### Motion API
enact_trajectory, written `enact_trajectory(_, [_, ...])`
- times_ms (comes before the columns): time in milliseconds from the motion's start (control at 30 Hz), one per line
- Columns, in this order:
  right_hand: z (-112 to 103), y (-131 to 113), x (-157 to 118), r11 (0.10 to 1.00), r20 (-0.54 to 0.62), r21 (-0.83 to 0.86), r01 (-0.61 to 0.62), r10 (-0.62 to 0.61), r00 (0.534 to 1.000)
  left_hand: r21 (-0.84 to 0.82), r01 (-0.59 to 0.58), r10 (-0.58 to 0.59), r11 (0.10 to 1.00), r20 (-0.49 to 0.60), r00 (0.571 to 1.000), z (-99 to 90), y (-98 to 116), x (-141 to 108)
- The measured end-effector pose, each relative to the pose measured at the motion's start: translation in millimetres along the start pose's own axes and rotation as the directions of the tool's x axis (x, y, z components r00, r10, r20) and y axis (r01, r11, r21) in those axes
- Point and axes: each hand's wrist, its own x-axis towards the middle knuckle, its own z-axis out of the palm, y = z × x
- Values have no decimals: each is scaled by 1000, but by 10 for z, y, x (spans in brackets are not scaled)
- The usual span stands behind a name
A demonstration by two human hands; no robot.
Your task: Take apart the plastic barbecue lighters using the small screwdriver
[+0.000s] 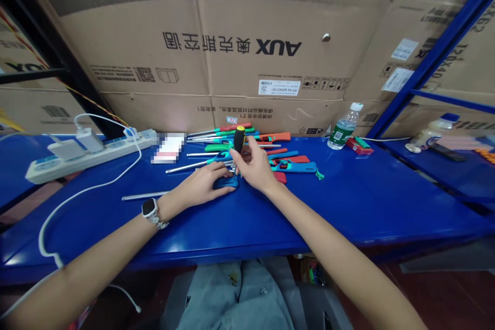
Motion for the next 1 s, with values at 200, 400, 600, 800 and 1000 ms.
enact_trajectory(200, [-29, 37, -131, 1000, -15, 0, 6, -6, 1000, -51, 12, -13, 999, -20, 1000, 8, 3, -100])
enact_trajectory(400, [15, 24, -142, 999, 0, 16, 33, -33, 999, -52, 24, -25, 998, -24, 999, 12, 25, -110])
enact_trajectory(600, [31, 4, -137, 1000, 37, -14, 20, -19, 999, -70, 20, -22, 997, -25, 999, 13, 24, -108])
enact_trajectory(800, [6, -15, -126, 997, 54, -56, 60, -57, 997, -79, 38, -40, 996, -20, 999, 4, 37, -111])
enact_trajectory(1000, [-13, -15, -129, 995, 58, -78, 59, -54, 997, -85, 42, -44, 996, -14, 999, 16, 25, -109])
